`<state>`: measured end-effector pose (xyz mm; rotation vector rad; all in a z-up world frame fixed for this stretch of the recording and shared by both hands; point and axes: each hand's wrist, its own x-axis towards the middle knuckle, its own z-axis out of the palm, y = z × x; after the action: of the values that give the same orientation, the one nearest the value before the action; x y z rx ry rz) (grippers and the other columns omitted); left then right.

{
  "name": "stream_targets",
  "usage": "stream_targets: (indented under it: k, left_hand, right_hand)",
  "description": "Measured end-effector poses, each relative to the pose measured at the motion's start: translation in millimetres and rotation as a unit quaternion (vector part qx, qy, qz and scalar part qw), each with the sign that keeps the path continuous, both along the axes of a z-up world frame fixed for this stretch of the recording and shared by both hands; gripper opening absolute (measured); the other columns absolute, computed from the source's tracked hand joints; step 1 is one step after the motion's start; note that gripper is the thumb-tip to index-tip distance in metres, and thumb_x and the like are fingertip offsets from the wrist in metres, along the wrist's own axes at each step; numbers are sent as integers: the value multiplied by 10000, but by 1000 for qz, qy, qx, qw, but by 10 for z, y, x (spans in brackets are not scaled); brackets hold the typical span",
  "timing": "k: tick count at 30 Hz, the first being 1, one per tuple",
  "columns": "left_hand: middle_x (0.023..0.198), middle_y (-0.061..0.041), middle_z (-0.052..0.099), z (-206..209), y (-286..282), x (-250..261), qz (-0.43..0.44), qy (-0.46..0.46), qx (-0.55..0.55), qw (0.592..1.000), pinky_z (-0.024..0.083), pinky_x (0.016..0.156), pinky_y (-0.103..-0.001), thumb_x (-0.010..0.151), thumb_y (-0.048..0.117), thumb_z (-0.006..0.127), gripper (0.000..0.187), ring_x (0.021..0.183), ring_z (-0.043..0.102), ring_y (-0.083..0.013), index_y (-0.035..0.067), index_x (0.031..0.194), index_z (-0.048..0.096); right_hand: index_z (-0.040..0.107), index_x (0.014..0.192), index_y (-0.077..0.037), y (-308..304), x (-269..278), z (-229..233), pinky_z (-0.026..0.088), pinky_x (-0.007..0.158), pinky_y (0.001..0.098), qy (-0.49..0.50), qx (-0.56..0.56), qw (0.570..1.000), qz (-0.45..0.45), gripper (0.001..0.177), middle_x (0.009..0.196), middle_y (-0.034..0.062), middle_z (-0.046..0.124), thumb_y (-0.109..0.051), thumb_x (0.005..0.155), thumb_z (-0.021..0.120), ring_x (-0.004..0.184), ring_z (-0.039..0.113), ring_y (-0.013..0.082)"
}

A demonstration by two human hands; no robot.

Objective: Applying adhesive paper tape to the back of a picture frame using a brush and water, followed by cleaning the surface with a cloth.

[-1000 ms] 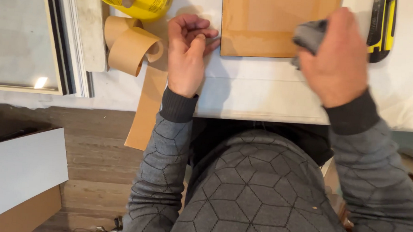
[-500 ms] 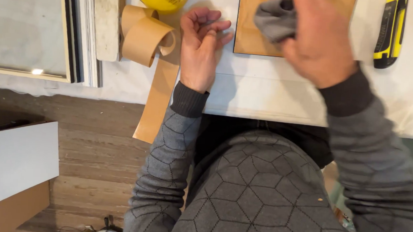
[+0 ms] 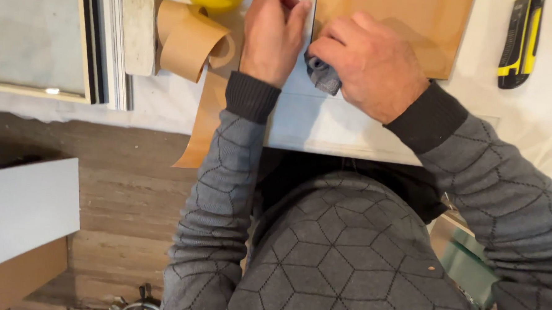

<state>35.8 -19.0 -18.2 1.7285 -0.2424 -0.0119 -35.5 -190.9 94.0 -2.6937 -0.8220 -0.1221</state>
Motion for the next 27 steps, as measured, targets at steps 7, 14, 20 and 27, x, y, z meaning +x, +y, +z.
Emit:
stream_targets:
  k: [7,14,20,27]
  left_hand:
    - [825,-138,736,-271,-178,380,-23,-56,170,984,541,669,-417,913,155,743,158,774,715,-303,10,904,679]
    - [740,-88,715,145,-154,265,-19,-15,126,992,545,578,-355,896,89,764,160,600,691,-190,5,868,631]
    - [795,-60,692,160,-131,173,-49,38,88,994,544,569,-323,965,46,734,159,627,679,-178,7,988,581]
    - [1006,-59,646,599,-181,-353,-35,-69,98,992,517,684,-273,1028,-25,684,247,761,600,-124,18,1228,546]
  right_hand:
    - [705,1100,-135,-138,-54,88,527,843,373,-9,-37,999,3,209,1086,22,614,-69,911,649,999,590,247]
    - [720,1181,-134,-991,-539,321,517,887,384,83,-65,993,-55,431,1134,52,638,11,776,681,1041,597,293]
    - [762,1094,-132,-1406,-845,624,549,830,375,54,-166,971,-162,441,1044,65,682,70,703,724,951,628,306]
    - [657,1171,24,-1494,-855,219,543,868,424,39,46,963,-261,292,1089,176,638,-16,906,773,1001,654,376]
